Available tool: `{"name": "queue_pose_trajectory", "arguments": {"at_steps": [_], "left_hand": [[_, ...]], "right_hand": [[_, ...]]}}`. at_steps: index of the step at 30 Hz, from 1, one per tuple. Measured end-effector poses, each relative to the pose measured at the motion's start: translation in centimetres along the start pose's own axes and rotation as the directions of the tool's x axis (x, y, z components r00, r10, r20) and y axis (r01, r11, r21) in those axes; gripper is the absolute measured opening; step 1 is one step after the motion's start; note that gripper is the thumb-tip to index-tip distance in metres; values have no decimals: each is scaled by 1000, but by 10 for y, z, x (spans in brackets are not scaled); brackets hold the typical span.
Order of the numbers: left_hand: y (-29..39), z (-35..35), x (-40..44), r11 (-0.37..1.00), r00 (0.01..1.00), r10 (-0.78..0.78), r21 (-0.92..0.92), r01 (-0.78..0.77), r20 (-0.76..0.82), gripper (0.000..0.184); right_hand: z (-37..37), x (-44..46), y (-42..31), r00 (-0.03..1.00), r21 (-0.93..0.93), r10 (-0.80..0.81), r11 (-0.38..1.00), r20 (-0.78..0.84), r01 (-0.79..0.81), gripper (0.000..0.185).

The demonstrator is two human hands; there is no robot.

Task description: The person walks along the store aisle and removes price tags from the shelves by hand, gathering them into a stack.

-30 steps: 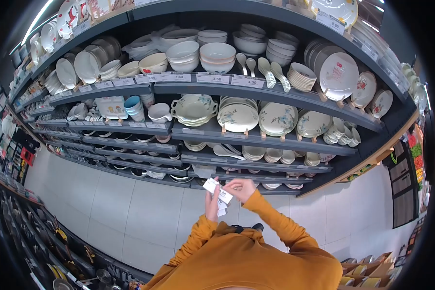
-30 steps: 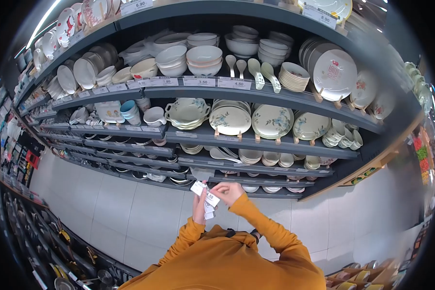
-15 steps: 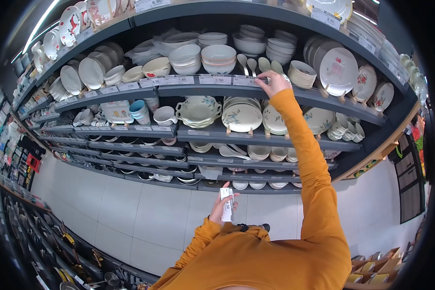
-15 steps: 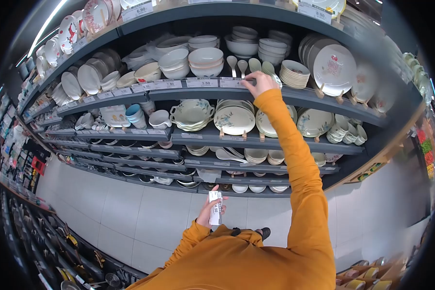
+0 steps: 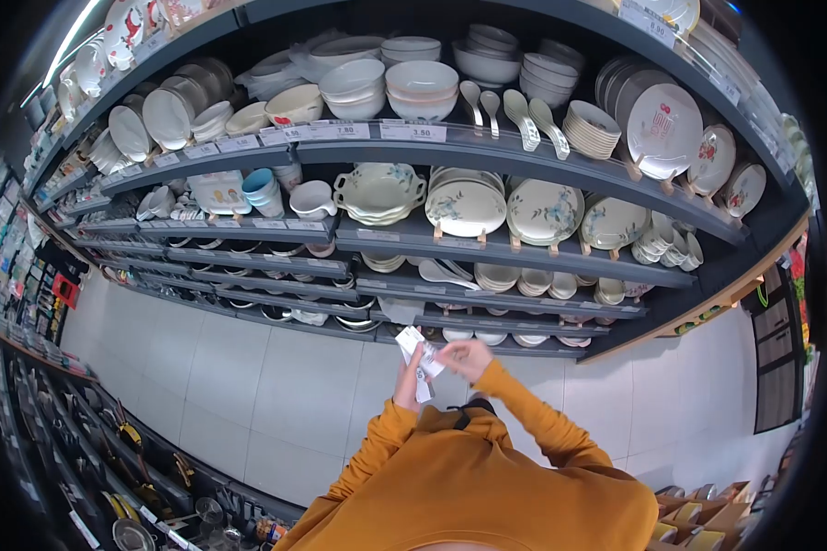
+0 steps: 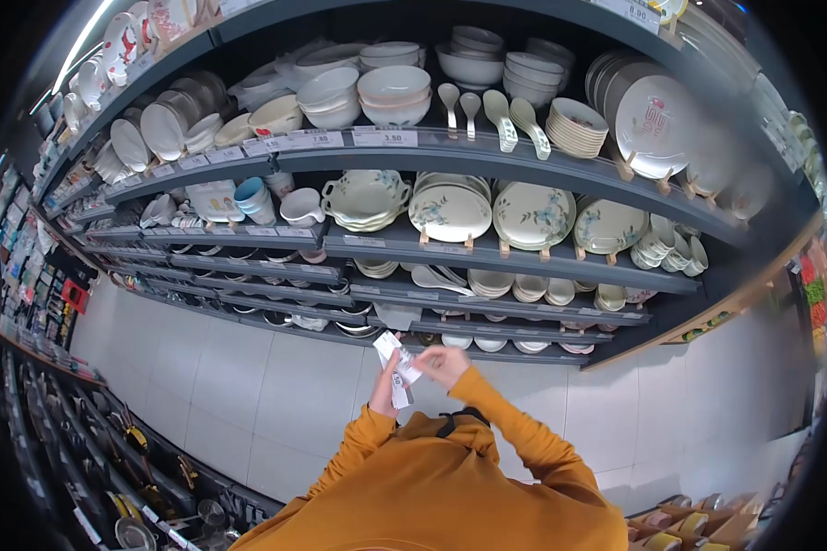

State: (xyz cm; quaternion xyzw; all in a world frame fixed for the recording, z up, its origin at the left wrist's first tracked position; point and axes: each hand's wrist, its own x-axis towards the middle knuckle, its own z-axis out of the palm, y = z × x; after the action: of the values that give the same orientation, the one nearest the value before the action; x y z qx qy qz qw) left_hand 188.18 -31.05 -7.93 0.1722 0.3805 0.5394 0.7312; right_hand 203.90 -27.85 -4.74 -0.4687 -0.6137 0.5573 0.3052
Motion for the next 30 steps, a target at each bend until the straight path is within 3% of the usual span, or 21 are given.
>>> {"name": "queue_pose_trajectory", "arguments": {"at_steps": [3, 4, 5, 6, 7, 8, 9, 12, 14, 15, 20, 21, 22, 23, 24, 26, 27, 30], "left_hand": [[-19, -7, 7, 1000, 1000, 9, 13, -9, 7, 44], [-30, -18, 15, 1000, 1000, 4, 30, -5, 17, 44], [-42, -26, 24, 996, 998, -49, -79, 47, -31, 47], [-41, -18, 20, 996, 996, -46, -85, 40, -74, 48], [-37, -5, 14, 996, 992, -39, -89, 28, -118, 50], [-33, 6, 10, 996, 986, -30, -93, 15, -162, 52], [-33, 12, 9, 995, 986, -4, -99, -12, -166, 53], [-40, 20, 6, 992, 985, 30, -119, -51, -169, 51], [-47, 14, 15, 991, 989, 11, -127, -30, -150, 45], [-46, 17, 16, 991, 985, 16, -126, -38, -171, 43], [-40, 36, 17, 987, 939, 53, -123, -100, -339, 42], [-38, 41, 18, 986, 927, 104, -87, -144, -360, 42], [-36, 45, 19, 982, 913, 153, -50, -185, -378, 43], [-36, 48, 20, 975, 897, 199, -14, -222, -394, 44], [-37, 45, 24, 981, 918, 169, -27, -192, -360, 43], [-41, 37, 33, 991, 951, 109, -48, -128, -290, 43], [-30, 66, 28, 981, 921, 172, -21, -192, -350, 41], [-42, 53, 31, 978, 935, 200, 0, -209, -293, 38]], "right_hand": [[-14, -3, -3, 983, -126, 175, 978, 60, -167, 25], [-31, 12, 0, 997, -334, 68, 940, -20, -71, 33], [-42, 31, 9, 977, -226, -144, 968, -159, 106, 35], [-60, 53, 7, 940, -385, -213, 918, -266, 99, 31], [-78, 72, -8, 947, -421, -105, 906, -303, -34, 29], [-98, 102, 8, 897, -630, -329, 773, -296, 75, 33], [-112, 122, 0, 915, -654, -257, 756, -312, -11, 36], [-142, 175, 23, 900, -778, -267, 618, -345, -115, 30], [-156, 187, 25, 964, -799, -166, 597, -209, -71, 23], [-160, 190, 28, 963, -808, -192, 587, -191, -43, 18], [-161, 151, -7, 928, -649, -324, 749, -185, 132, 22], [-150, 131, -27, 972, -534, -173, 843, -160, 62, 22], [-139, 126, 2, 993, -202, -83, 977, -86, 64, 19], [-125, 107, 9, 998, 0, -2, 1000, 66, 2, 15], [-109, 87, 13, 974, 55, 51, 996, 223, -64, 15], [-86, 50, -1, 874, -6, 270, 956, 403, -293, 22], [-79, 42, -1, 847, 9, 254, 956, 466, -292, 26], [-90, 47, -19, 846, -210, 215, 970, 488, -126, 27]]}}
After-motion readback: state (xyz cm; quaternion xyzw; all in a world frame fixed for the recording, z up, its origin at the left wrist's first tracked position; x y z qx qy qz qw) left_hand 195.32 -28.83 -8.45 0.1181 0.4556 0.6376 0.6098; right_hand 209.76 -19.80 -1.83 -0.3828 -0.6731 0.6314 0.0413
